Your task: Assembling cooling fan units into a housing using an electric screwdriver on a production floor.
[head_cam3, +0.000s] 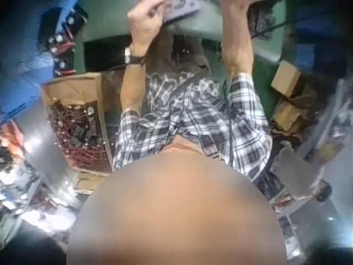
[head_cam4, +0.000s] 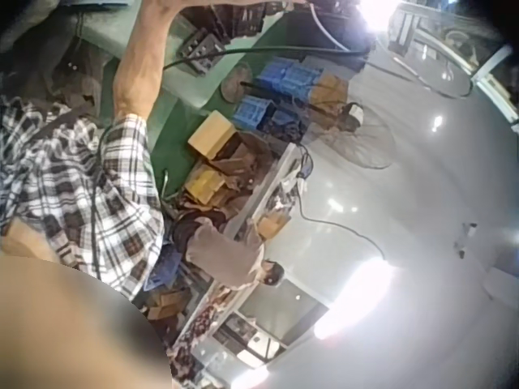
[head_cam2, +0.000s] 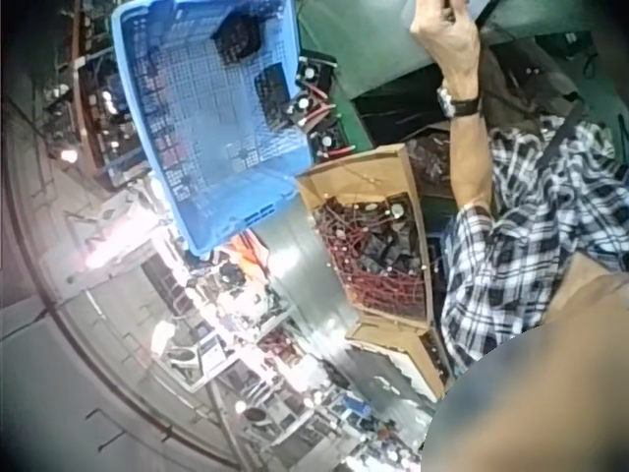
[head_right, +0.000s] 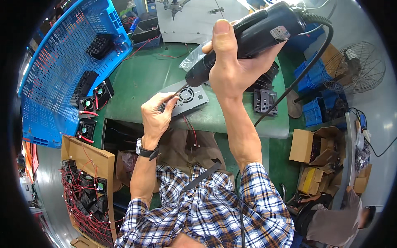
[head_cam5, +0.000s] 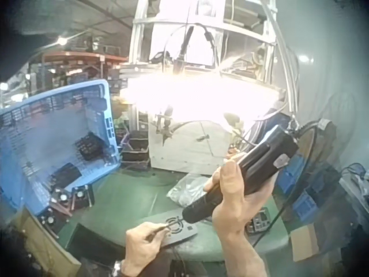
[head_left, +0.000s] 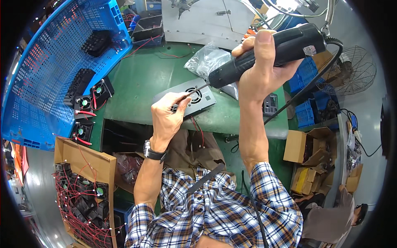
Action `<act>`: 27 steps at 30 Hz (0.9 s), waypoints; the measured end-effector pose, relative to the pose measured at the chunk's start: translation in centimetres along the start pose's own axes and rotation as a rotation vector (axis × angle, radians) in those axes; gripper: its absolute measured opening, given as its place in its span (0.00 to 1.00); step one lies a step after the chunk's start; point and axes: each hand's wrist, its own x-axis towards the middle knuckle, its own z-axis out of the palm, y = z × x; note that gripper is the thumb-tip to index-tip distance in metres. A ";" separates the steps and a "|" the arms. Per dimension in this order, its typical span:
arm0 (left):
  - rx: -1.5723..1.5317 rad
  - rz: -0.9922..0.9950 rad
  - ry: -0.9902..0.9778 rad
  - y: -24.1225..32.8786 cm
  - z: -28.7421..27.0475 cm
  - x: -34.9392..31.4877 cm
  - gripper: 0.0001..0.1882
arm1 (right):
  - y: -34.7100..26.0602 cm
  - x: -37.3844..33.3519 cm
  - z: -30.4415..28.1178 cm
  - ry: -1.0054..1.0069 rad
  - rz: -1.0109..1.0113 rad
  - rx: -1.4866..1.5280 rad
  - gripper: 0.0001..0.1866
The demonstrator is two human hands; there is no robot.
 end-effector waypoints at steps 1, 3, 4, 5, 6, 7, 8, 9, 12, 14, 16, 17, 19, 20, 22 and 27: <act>0.019 -0.002 -0.012 -0.1 -0.2 -0.2 0.10 | 0.0 -0.2 0.1 -0.021 0.025 0.026 0.24; 0.040 -0.006 -0.021 -0.1 -0.7 -0.4 0.09 | 0.1 -0.5 0.7 -0.012 0.015 0.033 0.24; 0.095 0.038 -0.039 0.0 -1.0 -0.3 0.08 | 0.1 -0.6 1.0 0.001 0.003 0.038 0.24; 0.150 0.081 -0.059 0.2 -1.2 -0.2 0.07 | 0.0 -0.6 1.0 -0.001 0.006 0.039 0.24; 0.149 0.079 -0.059 0.3 -1.3 -0.1 0.07 | 0.0 -0.7 0.8 -0.006 0.017 0.048 0.23; 0.160 0.071 -0.072 0.4 -1.4 -0.1 0.07 | 0.0 -0.8 0.7 -0.010 0.028 0.055 0.23; 0.171 0.062 -0.087 0.4 -1.4 -0.1 0.07 | 0.1 -0.9 0.7 -0.010 0.030 0.051 0.23; 0.173 0.059 -0.087 0.5 -1.4 -0.1 0.07 | 0.0 -0.9 0.8 -0.007 0.028 0.058 0.24; 0.177 0.092 -0.059 0.5 -1.4 -0.3 0.06 | -0.2 -0.8 1.4 -0.023 0.005 0.061 0.24; 0.185 0.089 -0.055 0.3 -1.3 -0.4 0.06 | -0.1 -0.9 1.2 -0.041 -0.013 0.063 0.23; 0.230 0.108 -0.055 0.1 -1.4 -0.6 0.06 | 0.1 -1.4 1.5 -0.053 -0.008 0.055 0.23; 0.274 0.129 -0.056 0.0 -1.5 -0.7 0.06 | 0.2 -1.6 1.6 -0.065 -0.005 0.047 0.22; 0.243 0.073 -0.070 -0.1 -1.5 -1.1 0.08 | 0.5 -1.8 1.6 -0.077 -0.005 0.035 0.23; 0.214 0.017 -0.083 -0.2 -1.6 -1.3 0.10 | 0.5 -1.9 1.8 -0.082 -0.005 0.019 0.24; 0.265 0.108 -0.156 -0.5 -1.9 -1.0 0.18 | 1.0 -1.9 1.5 -0.128 -0.024 0.047 0.27; 0.516 0.132 -0.290 -1.5 -2.6 -0.2 0.46 | 4.0 -2.7 0.9 -0.234 -0.091 -0.145 0.30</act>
